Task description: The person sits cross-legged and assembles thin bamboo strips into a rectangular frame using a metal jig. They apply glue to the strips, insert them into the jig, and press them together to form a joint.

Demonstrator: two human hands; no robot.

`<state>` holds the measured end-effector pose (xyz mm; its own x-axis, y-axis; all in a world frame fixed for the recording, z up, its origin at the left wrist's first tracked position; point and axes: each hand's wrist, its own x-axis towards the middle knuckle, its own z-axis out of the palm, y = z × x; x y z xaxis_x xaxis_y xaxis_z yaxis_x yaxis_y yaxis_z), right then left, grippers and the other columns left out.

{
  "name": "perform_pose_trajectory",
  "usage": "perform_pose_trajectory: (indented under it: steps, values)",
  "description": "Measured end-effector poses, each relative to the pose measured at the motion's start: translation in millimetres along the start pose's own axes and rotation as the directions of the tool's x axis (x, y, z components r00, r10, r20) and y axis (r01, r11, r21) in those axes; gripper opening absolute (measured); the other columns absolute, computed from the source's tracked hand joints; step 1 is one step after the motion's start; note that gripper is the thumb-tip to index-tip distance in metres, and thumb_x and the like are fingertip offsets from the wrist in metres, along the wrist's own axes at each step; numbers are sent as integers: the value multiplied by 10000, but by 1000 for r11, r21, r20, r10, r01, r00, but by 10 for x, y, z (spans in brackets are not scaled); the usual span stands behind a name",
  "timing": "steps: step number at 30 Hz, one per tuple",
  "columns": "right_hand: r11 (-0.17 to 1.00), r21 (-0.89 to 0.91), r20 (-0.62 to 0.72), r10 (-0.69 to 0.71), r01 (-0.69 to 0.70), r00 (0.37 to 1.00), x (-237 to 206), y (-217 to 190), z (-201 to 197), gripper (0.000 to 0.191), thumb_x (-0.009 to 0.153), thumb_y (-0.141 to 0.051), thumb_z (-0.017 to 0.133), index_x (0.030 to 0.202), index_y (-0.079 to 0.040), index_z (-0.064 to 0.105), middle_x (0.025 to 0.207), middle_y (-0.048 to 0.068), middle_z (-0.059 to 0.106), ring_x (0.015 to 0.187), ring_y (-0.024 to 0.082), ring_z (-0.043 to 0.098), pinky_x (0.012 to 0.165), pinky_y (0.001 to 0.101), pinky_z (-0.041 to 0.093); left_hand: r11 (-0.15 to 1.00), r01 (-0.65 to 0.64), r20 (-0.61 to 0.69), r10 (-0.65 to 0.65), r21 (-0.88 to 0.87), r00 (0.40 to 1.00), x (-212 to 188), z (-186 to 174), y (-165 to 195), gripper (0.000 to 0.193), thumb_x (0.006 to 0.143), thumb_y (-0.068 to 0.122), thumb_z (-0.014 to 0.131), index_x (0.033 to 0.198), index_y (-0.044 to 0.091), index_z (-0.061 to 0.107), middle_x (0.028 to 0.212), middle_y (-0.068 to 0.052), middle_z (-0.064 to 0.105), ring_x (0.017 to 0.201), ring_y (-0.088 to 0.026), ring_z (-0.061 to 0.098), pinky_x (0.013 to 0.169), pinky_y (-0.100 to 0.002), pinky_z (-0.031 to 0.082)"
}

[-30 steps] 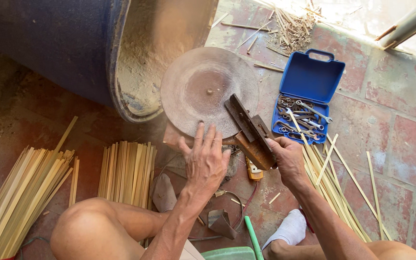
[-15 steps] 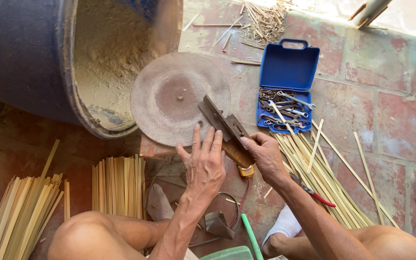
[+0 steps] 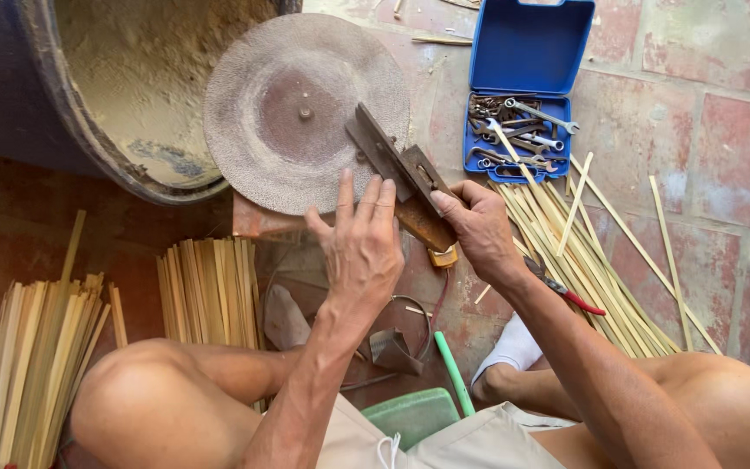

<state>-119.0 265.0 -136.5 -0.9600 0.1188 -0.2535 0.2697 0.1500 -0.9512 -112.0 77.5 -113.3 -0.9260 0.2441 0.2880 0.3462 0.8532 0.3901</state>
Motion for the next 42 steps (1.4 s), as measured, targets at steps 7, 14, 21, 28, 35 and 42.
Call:
perform_pose_trajectory:
  steps: [7,14,21,28,35,42]
  values:
    - [993,114,-98,-27,38,995,-88,293,-193,404,1053,-374,478,1056,-41,707,782,32,682,591,94,604,510,271,521,997,-64,-76,60,-50,995,-56,6,-75,357,986,157,625,1320,42,674,1380,-149,665,1437,-386,436,1092,-783,168]
    - [729,-502,-197,428,-466,882,-450,1206,-339,307,893,-254,626,903,25,755,754,174,739,639,274,699,620,418,590,942,55,10,-55,-332,998,-254,-267,-183,320,957,201,698,1236,46,716,1167,-147,740,1225,-312,605,1037,-534,364]
    - [433,-730,-365,408,-529,837,-517,1310,-130,406,812,-335,730,1044,-2,751,1078,289,716,1030,466,693,866,539,557,926,120,80,-98,-359,992,-418,-373,-358,295,928,211,696,1169,46,739,1115,-135,768,1069,-251,667,975,-471,408]
    - [346,-879,-161,430,-327,888,-652,1266,-178,303,824,-256,699,1033,-45,760,1066,244,735,1014,434,720,860,532,570,840,186,182,-105,-510,978,-342,-299,-188,298,912,225,684,1129,26,738,1095,-176,757,1009,-329,721,899,-440,549]
    - [761,-619,-119,152,-193,981,-740,1194,-237,285,861,-254,711,947,16,748,833,210,744,746,308,734,729,445,577,749,439,453,-208,-495,867,-300,-73,-115,386,889,291,662,1186,54,734,1108,-160,750,1028,-317,729,912,-409,552]
    - [995,9,159,98,-100,983,-1173,555,-104,177,943,-92,653,1040,43,715,772,53,695,610,100,625,547,263,529,273,725,739,-69,-633,671,-498,217,-40,351,971,214,600,1245,14,691,936,-91,743,798,-179,694,724,-346,572]
